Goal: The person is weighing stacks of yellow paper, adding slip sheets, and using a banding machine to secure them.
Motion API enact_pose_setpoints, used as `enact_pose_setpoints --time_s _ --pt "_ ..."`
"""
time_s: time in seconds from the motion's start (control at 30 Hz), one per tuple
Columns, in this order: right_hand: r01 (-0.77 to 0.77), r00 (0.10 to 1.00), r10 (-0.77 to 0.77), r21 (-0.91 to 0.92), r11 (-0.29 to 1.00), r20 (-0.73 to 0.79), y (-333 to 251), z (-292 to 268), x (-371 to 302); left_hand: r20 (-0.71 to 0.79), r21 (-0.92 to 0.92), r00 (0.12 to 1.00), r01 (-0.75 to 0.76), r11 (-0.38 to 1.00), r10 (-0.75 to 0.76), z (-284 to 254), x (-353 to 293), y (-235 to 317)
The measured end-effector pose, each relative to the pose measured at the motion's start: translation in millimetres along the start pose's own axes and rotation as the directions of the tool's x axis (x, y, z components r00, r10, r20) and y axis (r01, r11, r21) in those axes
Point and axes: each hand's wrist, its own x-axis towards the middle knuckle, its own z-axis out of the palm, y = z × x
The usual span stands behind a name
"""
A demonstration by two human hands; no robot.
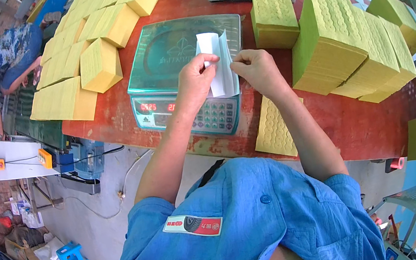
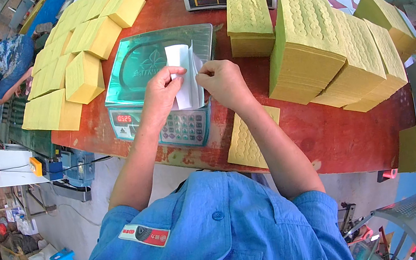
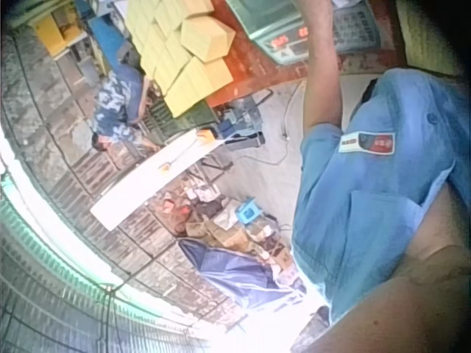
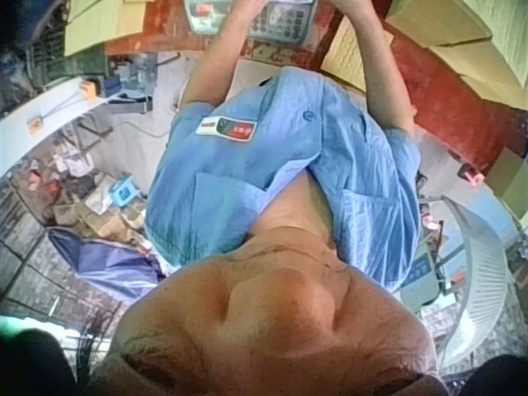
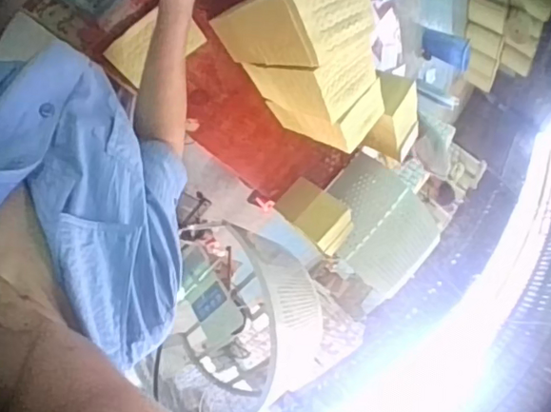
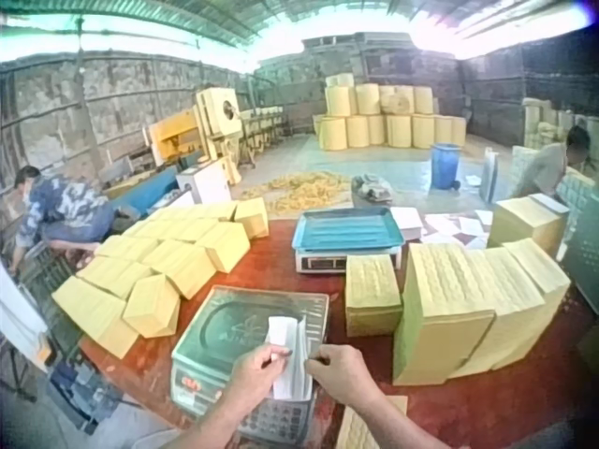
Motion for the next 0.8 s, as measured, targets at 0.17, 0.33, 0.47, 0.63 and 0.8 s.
enact_pose_setpoints --time_s 0.17,0.33,0.47,0.63,0.8 --pt "0.097 0.995 -0.094 0.064 0.993 -0.036 12 4 2 0.008 -0.025 0.999 -0.032 0.999 0.032 -1 2 -1" --pt "0.043 0.998 -0.050 0.223 0.974 0.027 1 8 -2 0.108 0.039 0.994 -0.022 0.999 0.018 -3 -3 10" --pt "0.064 0.996 -0.079 0.277 0.959 0.043 8 12 -2 0.115 0.013 0.993 -0.023 1.000 0.022 -3 -4 8" --pt "0.032 0.999 -0.035 0.159 0.987 0.018 5 7 -5 0.098 -0.017 0.995 0.013 1.000 -0.012 -10 0 -3" --pt "0.303 0.880 -0.375 -0.263 0.916 -0.292 11 3 -11 0.059 0.023 0.997 0.050 0.998 -0.051 -9 0 2"
